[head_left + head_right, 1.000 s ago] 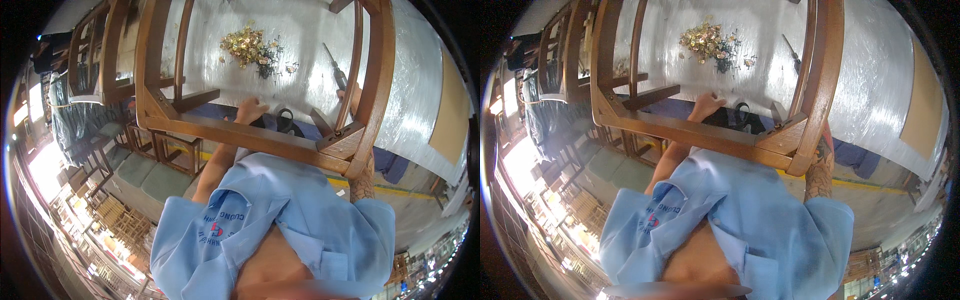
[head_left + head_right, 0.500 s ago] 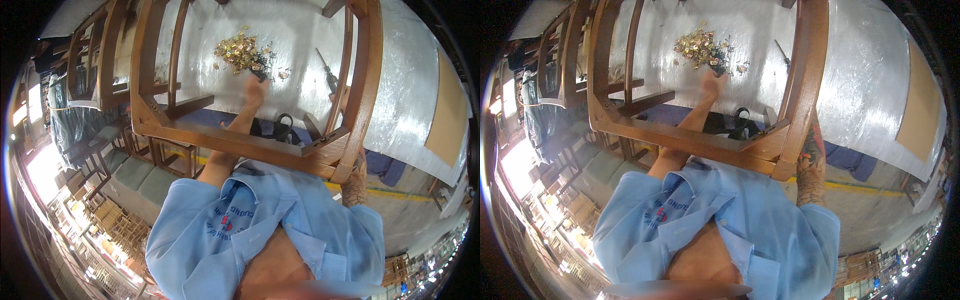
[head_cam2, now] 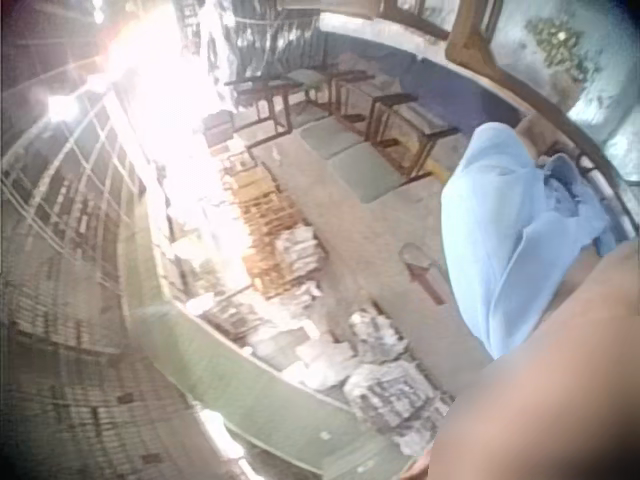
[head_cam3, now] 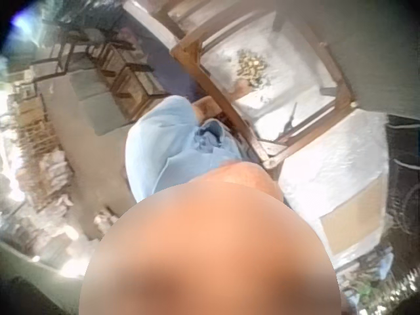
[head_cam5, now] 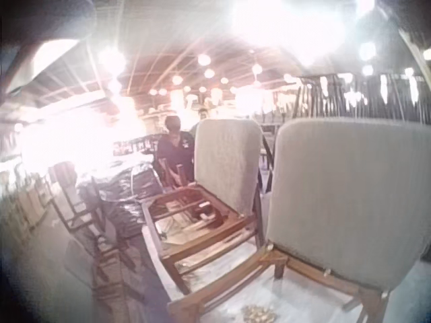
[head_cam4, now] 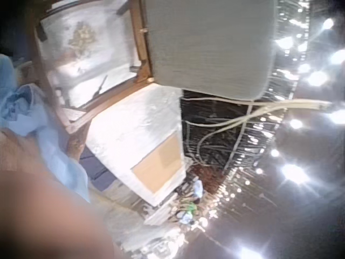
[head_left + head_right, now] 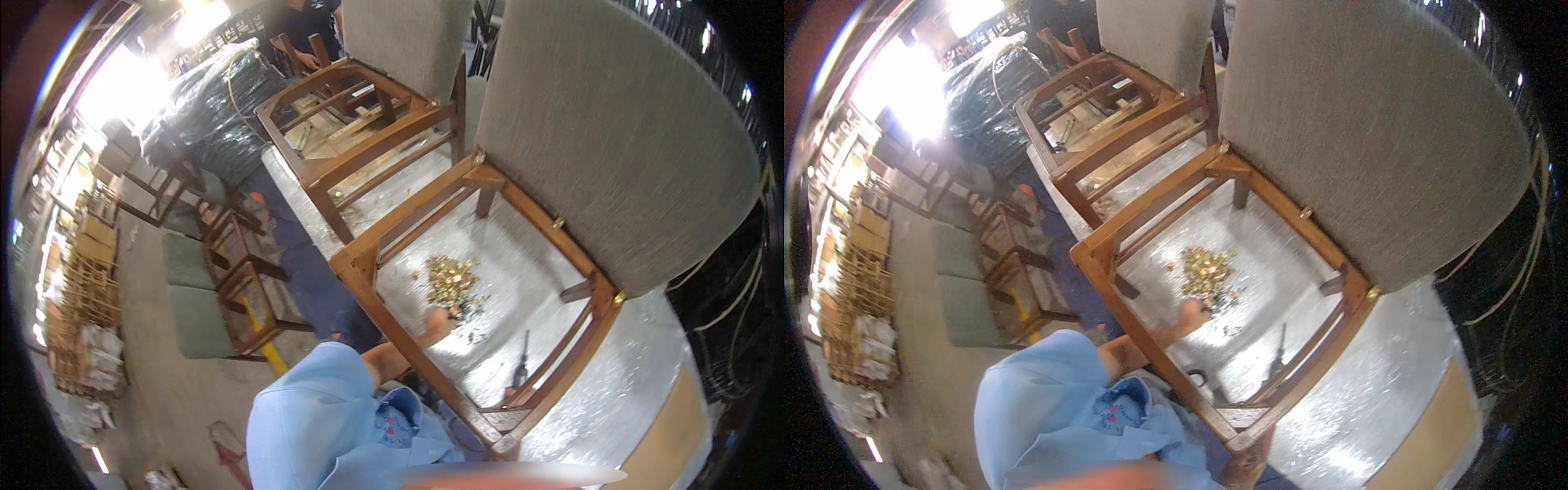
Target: The person assembles wooden chairs by attaching the seat and backrest to the frame using a pneumatic drill. They handle screws and nuts, position the chair parts, and secure them with the drill in a workshop setting.
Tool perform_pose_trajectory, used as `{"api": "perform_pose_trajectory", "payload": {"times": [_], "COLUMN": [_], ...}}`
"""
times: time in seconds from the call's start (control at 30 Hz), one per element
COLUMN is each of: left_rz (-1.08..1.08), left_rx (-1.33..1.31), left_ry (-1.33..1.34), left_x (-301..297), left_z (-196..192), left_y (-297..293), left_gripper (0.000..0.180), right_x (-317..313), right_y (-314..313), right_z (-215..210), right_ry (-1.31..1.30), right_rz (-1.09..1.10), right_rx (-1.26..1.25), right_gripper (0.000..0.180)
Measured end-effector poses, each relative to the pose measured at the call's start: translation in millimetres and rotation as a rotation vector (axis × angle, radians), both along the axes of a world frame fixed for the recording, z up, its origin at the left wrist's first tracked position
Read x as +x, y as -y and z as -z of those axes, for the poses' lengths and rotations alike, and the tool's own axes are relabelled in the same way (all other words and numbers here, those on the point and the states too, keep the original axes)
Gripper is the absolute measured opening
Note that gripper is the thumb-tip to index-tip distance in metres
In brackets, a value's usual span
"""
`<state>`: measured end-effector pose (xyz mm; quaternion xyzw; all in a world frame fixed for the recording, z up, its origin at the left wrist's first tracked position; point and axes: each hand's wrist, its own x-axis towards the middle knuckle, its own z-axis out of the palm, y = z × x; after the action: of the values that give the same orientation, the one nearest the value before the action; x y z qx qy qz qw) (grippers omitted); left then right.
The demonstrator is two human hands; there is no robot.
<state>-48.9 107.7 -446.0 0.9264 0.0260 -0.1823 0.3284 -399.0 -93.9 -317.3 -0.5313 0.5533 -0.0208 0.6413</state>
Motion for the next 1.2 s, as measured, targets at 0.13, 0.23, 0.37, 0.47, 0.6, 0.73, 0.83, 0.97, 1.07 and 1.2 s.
{"api": "perform_pose_trajectory", "payload": {"times": [0.13,0.23,0.37,0.47,0.6,0.73,0.83,0.97,1.07,1.2], "left_rz": [-0.377,-0.184,-0.294,-0.077,0.110,0.067,-0.010,0.317,0.232,0.257], "left_rx": [-0.469,-0.945,-1.285,-1.505,-1.510,-1.447,-1.470,-1.515,-1.582,-1.292], "left_ry": [-0.403,-0.448,-1.050,-1.201,-1.204,-1.224,-1.265,-0.752,-0.694,-0.490], "left_x": [18,27,39,40,31,30,30,22,14,9], "left_z": [3,13,-58,-73,-114,-140,-137,-66,-44,-76], "left_y": [-1,-13,-13,-31,-36,-34,-37,-60,-84,-101], "left_gripper": [0.026,0.028,0.027,0.028,0.029,0.029,0.027,0.024,0.026,0.031], "right_x": [24,35,41,45,59,50,72,94,120,148], "right_y": [5,1,1,8,34,65,20,14,9,-19], "right_z": [-12,-28,-55,-85,-129,-177,-254,-285,-298,-302], "right_ry": [0.107,0.183,0.308,0.485,0.874,1.183,1.019,1.164,1.367,1.398], "right_rz": [0.037,0.087,0.124,0.046,0.275,-0.014,0.244,0.138,0.039,0.077], "right_rx": [-0.030,-0.043,-0.078,-0.169,0.251,0.113,-0.235,-0.312,-0.142,-0.100], "right_gripper": [0.057,0.059,0.061,0.063,0.063,0.057,0.053,0.047,0.039,0.036]}}
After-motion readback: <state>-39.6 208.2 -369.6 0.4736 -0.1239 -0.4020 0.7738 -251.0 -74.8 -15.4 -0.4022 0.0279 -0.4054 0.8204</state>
